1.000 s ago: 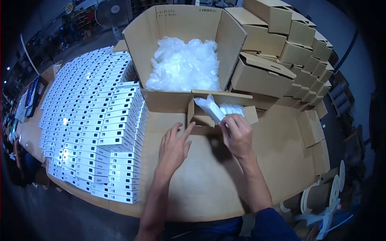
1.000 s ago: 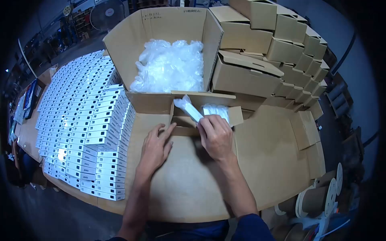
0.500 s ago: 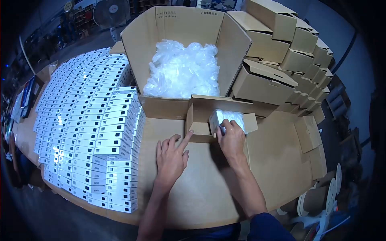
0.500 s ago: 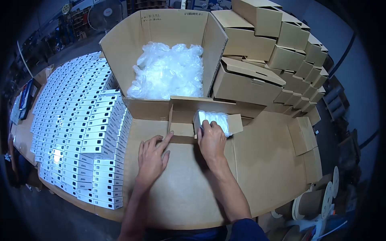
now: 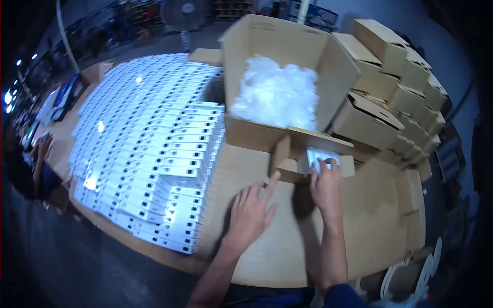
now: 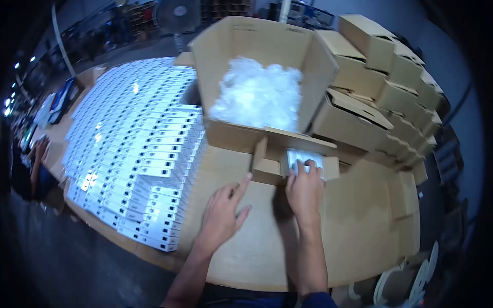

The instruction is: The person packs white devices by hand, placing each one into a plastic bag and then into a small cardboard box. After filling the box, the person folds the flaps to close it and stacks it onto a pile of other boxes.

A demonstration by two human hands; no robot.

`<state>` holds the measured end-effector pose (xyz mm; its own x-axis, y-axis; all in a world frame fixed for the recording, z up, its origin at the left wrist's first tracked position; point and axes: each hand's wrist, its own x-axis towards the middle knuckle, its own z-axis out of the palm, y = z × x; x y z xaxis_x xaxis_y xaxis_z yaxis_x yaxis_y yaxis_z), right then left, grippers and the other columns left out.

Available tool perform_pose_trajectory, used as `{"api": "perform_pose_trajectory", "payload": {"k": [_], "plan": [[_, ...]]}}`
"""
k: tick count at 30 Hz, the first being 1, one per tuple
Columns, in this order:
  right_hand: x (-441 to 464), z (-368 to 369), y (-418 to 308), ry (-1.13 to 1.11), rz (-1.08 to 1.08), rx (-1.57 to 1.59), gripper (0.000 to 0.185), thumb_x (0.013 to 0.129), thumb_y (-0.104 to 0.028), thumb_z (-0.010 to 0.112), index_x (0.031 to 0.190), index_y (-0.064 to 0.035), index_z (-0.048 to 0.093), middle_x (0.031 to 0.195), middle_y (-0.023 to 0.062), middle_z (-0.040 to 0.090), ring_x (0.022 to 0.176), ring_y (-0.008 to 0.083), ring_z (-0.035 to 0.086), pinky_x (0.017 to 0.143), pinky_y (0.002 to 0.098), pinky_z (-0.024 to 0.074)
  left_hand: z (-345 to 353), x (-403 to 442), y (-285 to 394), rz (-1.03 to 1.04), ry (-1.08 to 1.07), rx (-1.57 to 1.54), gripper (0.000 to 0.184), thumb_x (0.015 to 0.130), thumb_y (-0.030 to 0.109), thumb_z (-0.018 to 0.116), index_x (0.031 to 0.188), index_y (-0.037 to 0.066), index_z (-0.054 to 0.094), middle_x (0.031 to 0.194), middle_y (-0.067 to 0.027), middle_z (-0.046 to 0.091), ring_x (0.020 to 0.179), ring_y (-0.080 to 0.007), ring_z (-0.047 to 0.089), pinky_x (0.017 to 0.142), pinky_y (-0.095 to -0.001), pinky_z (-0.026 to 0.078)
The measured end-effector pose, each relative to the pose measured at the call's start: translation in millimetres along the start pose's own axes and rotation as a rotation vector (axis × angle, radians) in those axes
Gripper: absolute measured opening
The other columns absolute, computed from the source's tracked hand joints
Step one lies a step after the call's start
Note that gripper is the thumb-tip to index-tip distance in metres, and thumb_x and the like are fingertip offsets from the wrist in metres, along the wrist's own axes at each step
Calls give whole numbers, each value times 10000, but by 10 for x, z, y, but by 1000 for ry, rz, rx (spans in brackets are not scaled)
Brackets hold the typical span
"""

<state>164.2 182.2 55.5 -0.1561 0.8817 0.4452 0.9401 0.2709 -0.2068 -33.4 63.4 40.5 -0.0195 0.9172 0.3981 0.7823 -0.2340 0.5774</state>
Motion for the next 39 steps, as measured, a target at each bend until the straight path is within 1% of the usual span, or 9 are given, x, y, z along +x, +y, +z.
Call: {"api": "perform_pose_trajectory", "payload": {"k": [3,8,11,18,25,26,33,37,39], "plan": [[-89,-70,-330,109,-187,286,373,897,-46,686,1267,-22,648,1258,186,618,1082,389,600,954,485,498,-516,-268,109,34,58,44,664,850,155,793,1465,98,548,1245,-140,603,1142,-357,604,1043,-491,461],[-99,-89,-956,-138,-592,564,377,864,-36,699,1237,-43,644,1359,159,612,1223,381,583,1034,470,491,-1151,-498,-73,-49,165,213,561,789,61,815,1310,5,615,1300,-175,599,1231,-379,585,1098,-532,439],[-86,25,-1257,-227,-725,546,510,855,-36,694,1351,-94,589,1487,99,555,1288,390,548,1072,481,482,-1292,-478,-318,-70,248,265,624,816,61,798,1380,-35,551,1381,-235,550,1286,-442,546,1107,-548,431],[97,220,-1747,-237,-840,532,587,832,-9,665,1402,-119,570,1555,72,503,1323,409,527,1070,498,472,-1260,-418,-495,-113,219,406,620,879,46,741,1453,-7,513,1380,-218,533,1282,-404,551,1083,-498,453],[39,241,-1788,-249,-793,517,617,819,7,667,1417,-102,562,1579,109,469,1355,410,503,1072,498,466,-1212,-470,-644,-111,299,398,439,849,-30,729,1283,-3,662,1236,-143,599,1122,-330,606,941,-443,502],[39,237,-1762,-244,-822,528,684,811,11,668,1468,-114,522,1570,168,453,1351,421,503,1075,497,463,-1203,-471,-634,-116,336,375,362,836,2,720,1198,16,702,1198,-94,624,1102,-280,614,919,-422,482],[-251,-320,-1364,-469,-563,880,664,931,-43,642,1557,-118,433,1431,259,523,1252,437,552,1056,497,462,-1195,-633,-220,-7,294,363,371,779,21,776,1144,67,728,1163,-79,631,1159,-291,604,1037,-522,455],[-264,-720,-1048,-1036,-135,1194,528,1071,-189,569,1569,-85,427,1236,173,625,1087,226,647,924,371,523,-940,-506,-40,189,368,206,361,779,-1,764,1127,92,750,1177,-62,614,1183,-337,589,1070,-567,468],[-335,-618,-879,-997,7,1392,490,1104,-240,528,1555,-66,449,1261,107,623,1087,140,613,914,325,524,-779,-403,57,236,364,90,400,757,-27,775,1134,106,763,1179,-80,604,1194,-355,588,1050,-515,509]]}}
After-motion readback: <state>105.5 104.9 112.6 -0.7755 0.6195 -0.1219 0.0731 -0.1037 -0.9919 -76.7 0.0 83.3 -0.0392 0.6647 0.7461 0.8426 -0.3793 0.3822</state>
